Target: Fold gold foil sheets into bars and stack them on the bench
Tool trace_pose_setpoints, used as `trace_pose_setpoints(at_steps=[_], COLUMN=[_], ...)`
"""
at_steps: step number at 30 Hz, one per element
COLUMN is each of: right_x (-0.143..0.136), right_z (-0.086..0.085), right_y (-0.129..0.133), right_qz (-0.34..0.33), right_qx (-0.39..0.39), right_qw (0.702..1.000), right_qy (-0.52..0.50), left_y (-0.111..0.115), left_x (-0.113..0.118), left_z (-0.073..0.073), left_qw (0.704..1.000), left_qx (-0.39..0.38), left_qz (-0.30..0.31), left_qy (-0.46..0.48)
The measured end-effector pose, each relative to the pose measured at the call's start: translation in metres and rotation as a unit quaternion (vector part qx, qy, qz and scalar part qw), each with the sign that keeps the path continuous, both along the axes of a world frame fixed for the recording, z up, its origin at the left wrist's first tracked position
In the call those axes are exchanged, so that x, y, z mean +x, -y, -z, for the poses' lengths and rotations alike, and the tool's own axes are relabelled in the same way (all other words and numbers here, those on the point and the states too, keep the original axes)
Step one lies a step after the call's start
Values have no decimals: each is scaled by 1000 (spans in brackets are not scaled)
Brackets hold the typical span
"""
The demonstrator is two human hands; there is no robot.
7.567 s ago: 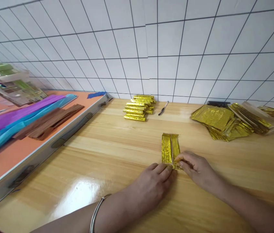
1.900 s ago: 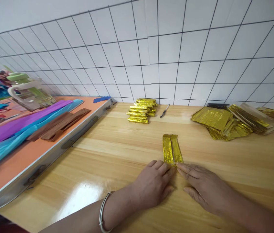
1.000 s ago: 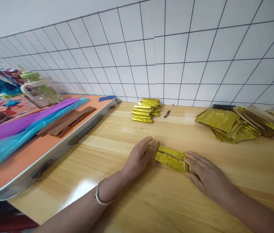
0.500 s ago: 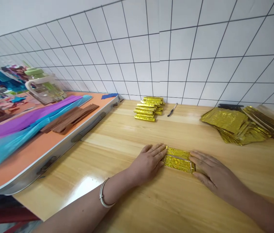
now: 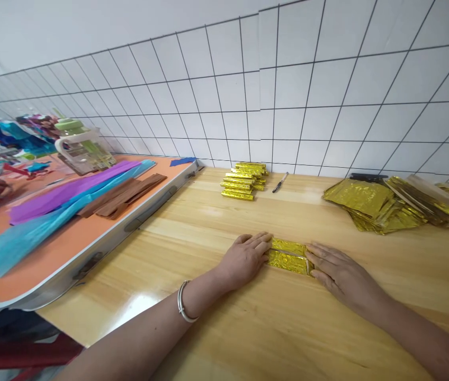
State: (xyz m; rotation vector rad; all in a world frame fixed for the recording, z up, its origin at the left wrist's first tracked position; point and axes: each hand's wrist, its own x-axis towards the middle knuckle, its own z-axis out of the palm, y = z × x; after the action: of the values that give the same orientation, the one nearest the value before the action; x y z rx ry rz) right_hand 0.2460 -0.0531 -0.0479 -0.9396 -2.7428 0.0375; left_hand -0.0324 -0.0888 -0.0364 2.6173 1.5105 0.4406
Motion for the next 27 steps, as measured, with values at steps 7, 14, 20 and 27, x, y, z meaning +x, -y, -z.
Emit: trace_pose_setpoints(at_steps=[7, 14, 20, 27], right_x=[0, 5, 5, 3], right_z=[1, 6, 4, 10], right_y=[1, -2, -32, -48], right_qz=[2, -15, -4, 19], right_qx=[-2, 1, -18, -17], right_qw=[1000, 1000, 1000, 998], right_qy=[-2, 12, -22, -51], left_y=[2, 7, -22, -41], left_x=[-8, -18, -12, -15], left_z=[1, -6, -1, 0], left_qw=[998, 993, 995, 994], left_qx=[-8, -13, 3, -10], left_qz=[46, 97, 79, 107], left_qy=[-33, -68, -60, -4])
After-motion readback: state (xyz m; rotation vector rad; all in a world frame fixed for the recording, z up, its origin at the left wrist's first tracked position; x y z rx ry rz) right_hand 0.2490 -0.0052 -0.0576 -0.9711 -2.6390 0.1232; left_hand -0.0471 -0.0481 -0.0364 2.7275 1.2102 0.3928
